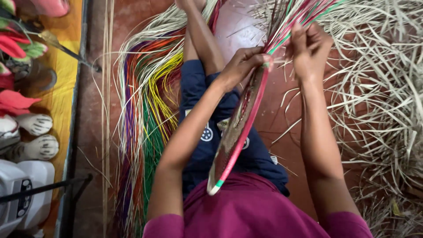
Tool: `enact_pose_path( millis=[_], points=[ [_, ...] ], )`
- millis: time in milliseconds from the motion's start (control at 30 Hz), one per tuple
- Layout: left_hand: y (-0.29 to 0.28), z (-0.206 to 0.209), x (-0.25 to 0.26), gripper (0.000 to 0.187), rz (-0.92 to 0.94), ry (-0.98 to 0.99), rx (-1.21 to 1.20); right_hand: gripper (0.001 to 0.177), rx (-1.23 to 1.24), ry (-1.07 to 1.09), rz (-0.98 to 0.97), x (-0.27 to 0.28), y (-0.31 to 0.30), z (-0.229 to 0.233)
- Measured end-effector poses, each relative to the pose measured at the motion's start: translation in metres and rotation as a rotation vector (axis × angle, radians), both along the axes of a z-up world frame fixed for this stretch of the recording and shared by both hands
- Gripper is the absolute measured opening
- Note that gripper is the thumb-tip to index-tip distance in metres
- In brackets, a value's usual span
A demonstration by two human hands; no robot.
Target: Weaving dried plant fibers into a circular pattern to create a craft item
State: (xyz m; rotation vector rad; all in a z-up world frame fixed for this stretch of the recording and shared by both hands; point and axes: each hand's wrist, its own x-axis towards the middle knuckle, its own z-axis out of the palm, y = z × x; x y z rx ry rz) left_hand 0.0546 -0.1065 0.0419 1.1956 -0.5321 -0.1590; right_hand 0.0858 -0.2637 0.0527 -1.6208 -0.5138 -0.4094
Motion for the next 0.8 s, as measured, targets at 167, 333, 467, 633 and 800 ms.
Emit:
enact_pose_path(
  millis=[167,333,467,633,800],
  points=[
    [0.031,-0.028,0.006,0.027,0.223,-0.268,0.452,0.031,-0.323,0.165,0.086,-0.002,-0.044,-0.003],
    [0.048,-0.031,-0.013,0.022,0.316,-0.516,0.713,0.015,-0.708,-0.129,0.352,-0.079,-0.019,0.033],
    [0.041,-0.014,-0.028,0.024,0.114,-0.635,0.678,0.027,-1.145,-0.723,0.099,-0.073,-0.006,0.015],
    [0.049,0.027,-0.069,0.034,0.044,-0.724,0.644,0.010,-1.173,-0.860,0.247,-0.086,-0.007,0.015],
    [0.052,0.007,-0.088,0.030,0.057,-0.745,0.843,0.030,-1.125,-0.943,0.329,-0.085,-0.015,0.025]
  ],
)
